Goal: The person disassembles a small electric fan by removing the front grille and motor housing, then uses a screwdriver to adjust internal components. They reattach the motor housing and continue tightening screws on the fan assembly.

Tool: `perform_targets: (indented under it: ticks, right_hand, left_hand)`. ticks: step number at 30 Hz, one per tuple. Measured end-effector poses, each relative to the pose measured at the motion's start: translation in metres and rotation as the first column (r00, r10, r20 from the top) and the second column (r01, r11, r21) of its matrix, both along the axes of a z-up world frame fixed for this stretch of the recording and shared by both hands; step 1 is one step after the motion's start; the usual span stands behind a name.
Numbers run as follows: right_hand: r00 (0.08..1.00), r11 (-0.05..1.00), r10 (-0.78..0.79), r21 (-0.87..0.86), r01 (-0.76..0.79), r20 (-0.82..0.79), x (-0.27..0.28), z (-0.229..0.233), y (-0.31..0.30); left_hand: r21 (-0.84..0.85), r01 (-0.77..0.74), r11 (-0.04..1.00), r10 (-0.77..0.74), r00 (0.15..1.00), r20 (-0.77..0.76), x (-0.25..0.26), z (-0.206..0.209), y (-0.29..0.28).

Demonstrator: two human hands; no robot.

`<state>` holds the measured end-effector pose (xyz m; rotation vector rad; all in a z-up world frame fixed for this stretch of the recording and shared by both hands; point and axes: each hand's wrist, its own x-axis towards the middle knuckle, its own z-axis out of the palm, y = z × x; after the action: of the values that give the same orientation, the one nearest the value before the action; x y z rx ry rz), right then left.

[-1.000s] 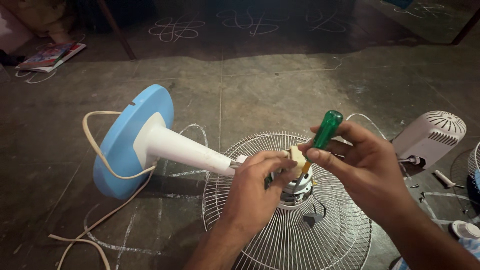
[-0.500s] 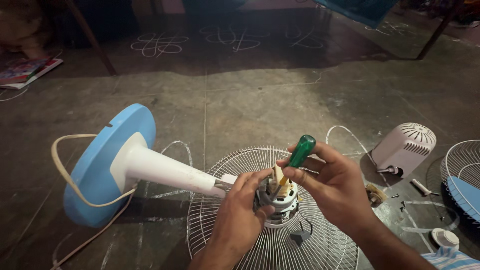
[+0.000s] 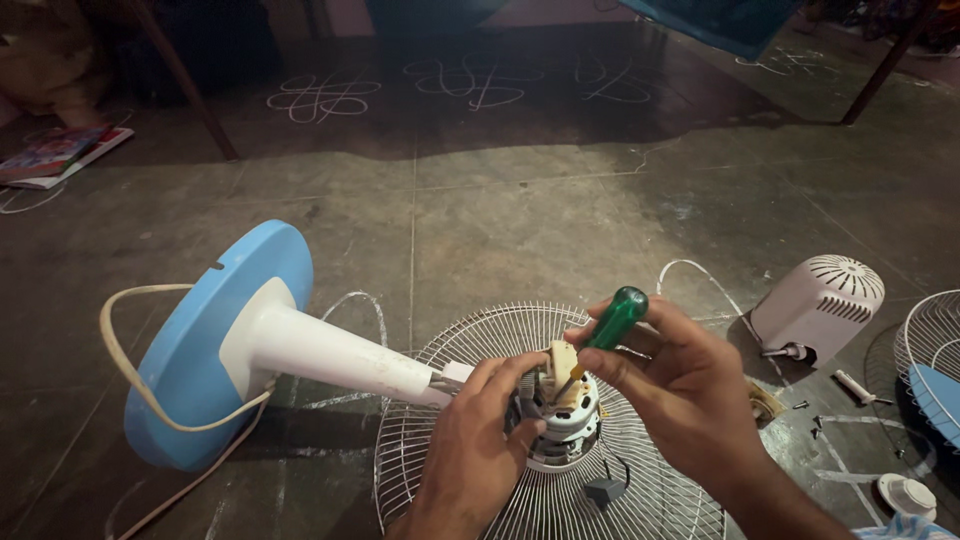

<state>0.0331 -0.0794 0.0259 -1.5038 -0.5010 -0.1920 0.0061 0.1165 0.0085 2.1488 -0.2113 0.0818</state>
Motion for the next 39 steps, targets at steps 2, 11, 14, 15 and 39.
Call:
perform_targets:
  ticks: [2, 11, 14, 15, 39]
  right_hand:
    - [1.000, 1.000, 0.000, -0.003, 0.000, -0.013, -0.001, -0.001, 0.000]
    - [1.000, 1.000, 0.009, 0.007, -0.009, -0.010, 0.000, -0.001, -0.002]
    - [1.000, 1.000, 0.013, -0.003, -0.013, -0.002, 0.000, -0.001, -0.002]
    - [1.000, 1.000, 0.023, 0.013, -0.022, -0.010, 0.000, -0.001, -0.001]
    - [0.990, 0.894, -0.118, -0.442, 0.075, -0.072, -0.006, 0.043, 0.022]
  left_hand:
    - [0.013, 0.002, 1.000, -0.002, 1.000, 0.017, 0.000, 0.001, 0.000]
    - [0.057, 0.026, 0.998, -0.024, 0.999, -0.037, 0.001, 0.004, 0.000]
    - [0.079, 0.021, 0.997, -0.015, 0.997, -0.072, 0.001, 0.005, -0.001]
    - [0.082, 0.017, 0.996, -0.011, 0.997, -0.072, 0.001, 0.005, -0.001]
    - [0.042, 0.007, 0.999, -0.008, 1.000, 0.017, 0.000, 0.007, 0.002]
